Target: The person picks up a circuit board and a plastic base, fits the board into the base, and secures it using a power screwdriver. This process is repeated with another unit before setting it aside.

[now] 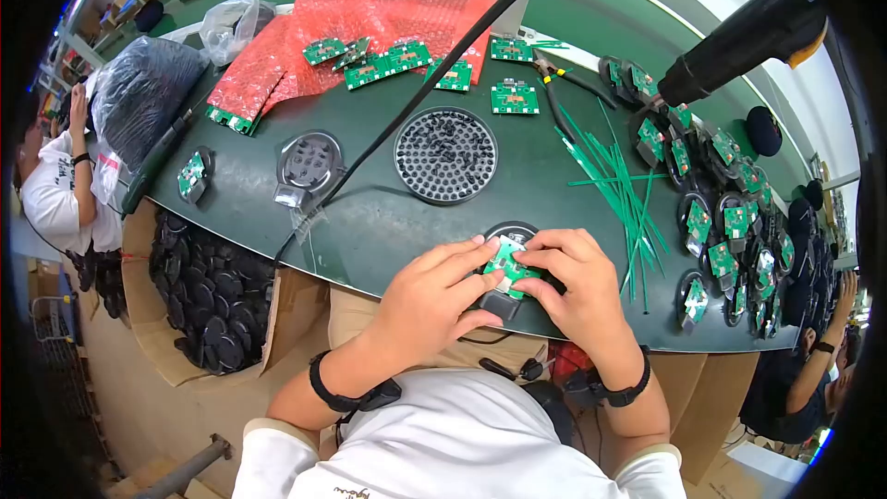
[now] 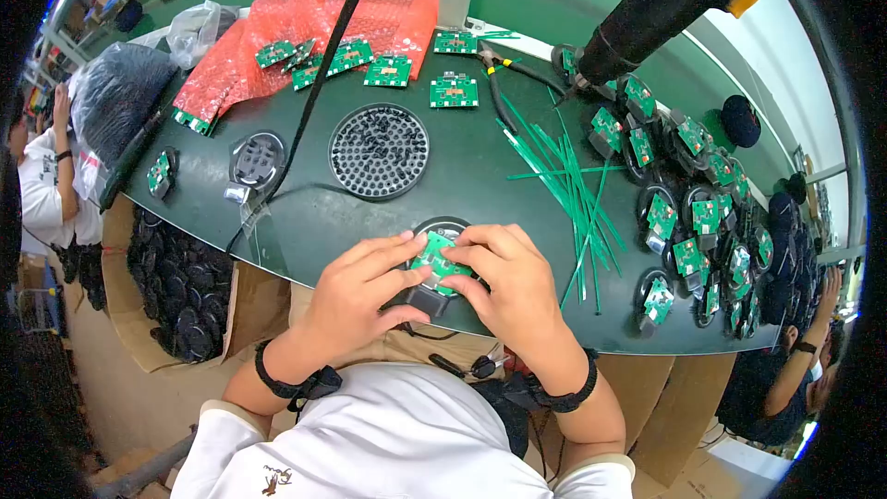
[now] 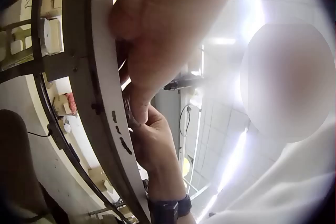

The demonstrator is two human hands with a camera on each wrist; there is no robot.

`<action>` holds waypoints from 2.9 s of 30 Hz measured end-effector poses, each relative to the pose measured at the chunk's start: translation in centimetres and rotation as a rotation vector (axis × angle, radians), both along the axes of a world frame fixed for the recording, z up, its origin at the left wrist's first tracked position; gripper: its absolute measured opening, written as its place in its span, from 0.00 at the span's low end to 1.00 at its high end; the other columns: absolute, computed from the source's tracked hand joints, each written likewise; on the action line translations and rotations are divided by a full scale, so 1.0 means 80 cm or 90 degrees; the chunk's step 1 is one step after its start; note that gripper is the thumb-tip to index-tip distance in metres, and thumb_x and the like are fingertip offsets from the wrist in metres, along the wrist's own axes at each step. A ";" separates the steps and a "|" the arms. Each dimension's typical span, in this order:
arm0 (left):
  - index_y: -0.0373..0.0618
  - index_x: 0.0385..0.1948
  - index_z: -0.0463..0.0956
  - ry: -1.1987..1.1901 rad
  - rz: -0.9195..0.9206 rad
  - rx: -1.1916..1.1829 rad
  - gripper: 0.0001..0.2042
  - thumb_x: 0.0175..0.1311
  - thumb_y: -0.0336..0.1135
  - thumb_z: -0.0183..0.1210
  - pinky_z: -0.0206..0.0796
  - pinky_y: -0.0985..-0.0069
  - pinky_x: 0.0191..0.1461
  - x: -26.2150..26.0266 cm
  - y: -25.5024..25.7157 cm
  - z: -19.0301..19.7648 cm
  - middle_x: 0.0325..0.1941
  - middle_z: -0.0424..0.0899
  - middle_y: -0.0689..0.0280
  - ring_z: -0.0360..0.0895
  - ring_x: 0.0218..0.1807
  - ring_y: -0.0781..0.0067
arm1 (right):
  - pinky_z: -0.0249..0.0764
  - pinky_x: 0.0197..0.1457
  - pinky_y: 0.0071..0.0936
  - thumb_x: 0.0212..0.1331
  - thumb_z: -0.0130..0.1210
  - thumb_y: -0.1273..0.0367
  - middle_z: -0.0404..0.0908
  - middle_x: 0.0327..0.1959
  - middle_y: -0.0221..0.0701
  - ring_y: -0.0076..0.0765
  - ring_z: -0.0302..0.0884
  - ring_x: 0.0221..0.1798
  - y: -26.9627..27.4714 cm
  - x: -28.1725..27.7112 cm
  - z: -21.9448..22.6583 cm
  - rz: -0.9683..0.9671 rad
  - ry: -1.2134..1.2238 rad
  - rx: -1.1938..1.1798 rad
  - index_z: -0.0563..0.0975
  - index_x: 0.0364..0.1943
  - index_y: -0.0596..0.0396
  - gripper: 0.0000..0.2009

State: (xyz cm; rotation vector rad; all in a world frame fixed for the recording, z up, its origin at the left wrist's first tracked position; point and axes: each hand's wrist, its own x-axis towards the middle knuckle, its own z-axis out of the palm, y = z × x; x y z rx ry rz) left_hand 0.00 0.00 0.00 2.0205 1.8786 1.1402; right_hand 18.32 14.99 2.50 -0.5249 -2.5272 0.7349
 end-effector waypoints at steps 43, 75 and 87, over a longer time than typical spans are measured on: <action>0.42 0.45 0.85 -0.127 0.103 0.117 0.16 0.53 0.26 0.74 0.81 0.64 0.46 0.019 0.054 0.011 0.44 0.89 0.58 0.89 0.45 0.54 | 0.81 0.63 0.37 0.56 0.68 0.80 0.91 0.55 0.38 0.47 0.88 0.57 -0.002 0.007 0.004 -0.078 0.110 -0.123 0.88 0.52 0.54 0.18; 0.41 0.39 0.87 -0.113 0.091 0.166 0.18 0.45 0.13 0.65 0.82 0.65 0.49 0.019 0.055 0.007 0.41 0.90 0.58 0.90 0.46 0.56 | 0.82 0.60 0.37 0.48 0.67 0.84 0.91 0.54 0.37 0.47 0.87 0.53 -0.003 0.009 -0.002 -0.061 0.131 -0.083 0.89 0.52 0.53 0.23; 0.49 0.49 0.87 0.005 0.035 -0.020 0.24 0.48 0.41 0.78 0.82 0.64 0.55 0.025 0.000 0.018 0.56 0.86 0.59 0.86 0.57 0.54 | 0.82 0.58 0.42 0.45 0.70 0.81 0.84 0.61 0.36 0.52 0.81 0.55 -0.021 0.031 -0.005 0.025 0.040 0.074 0.88 0.51 0.52 0.24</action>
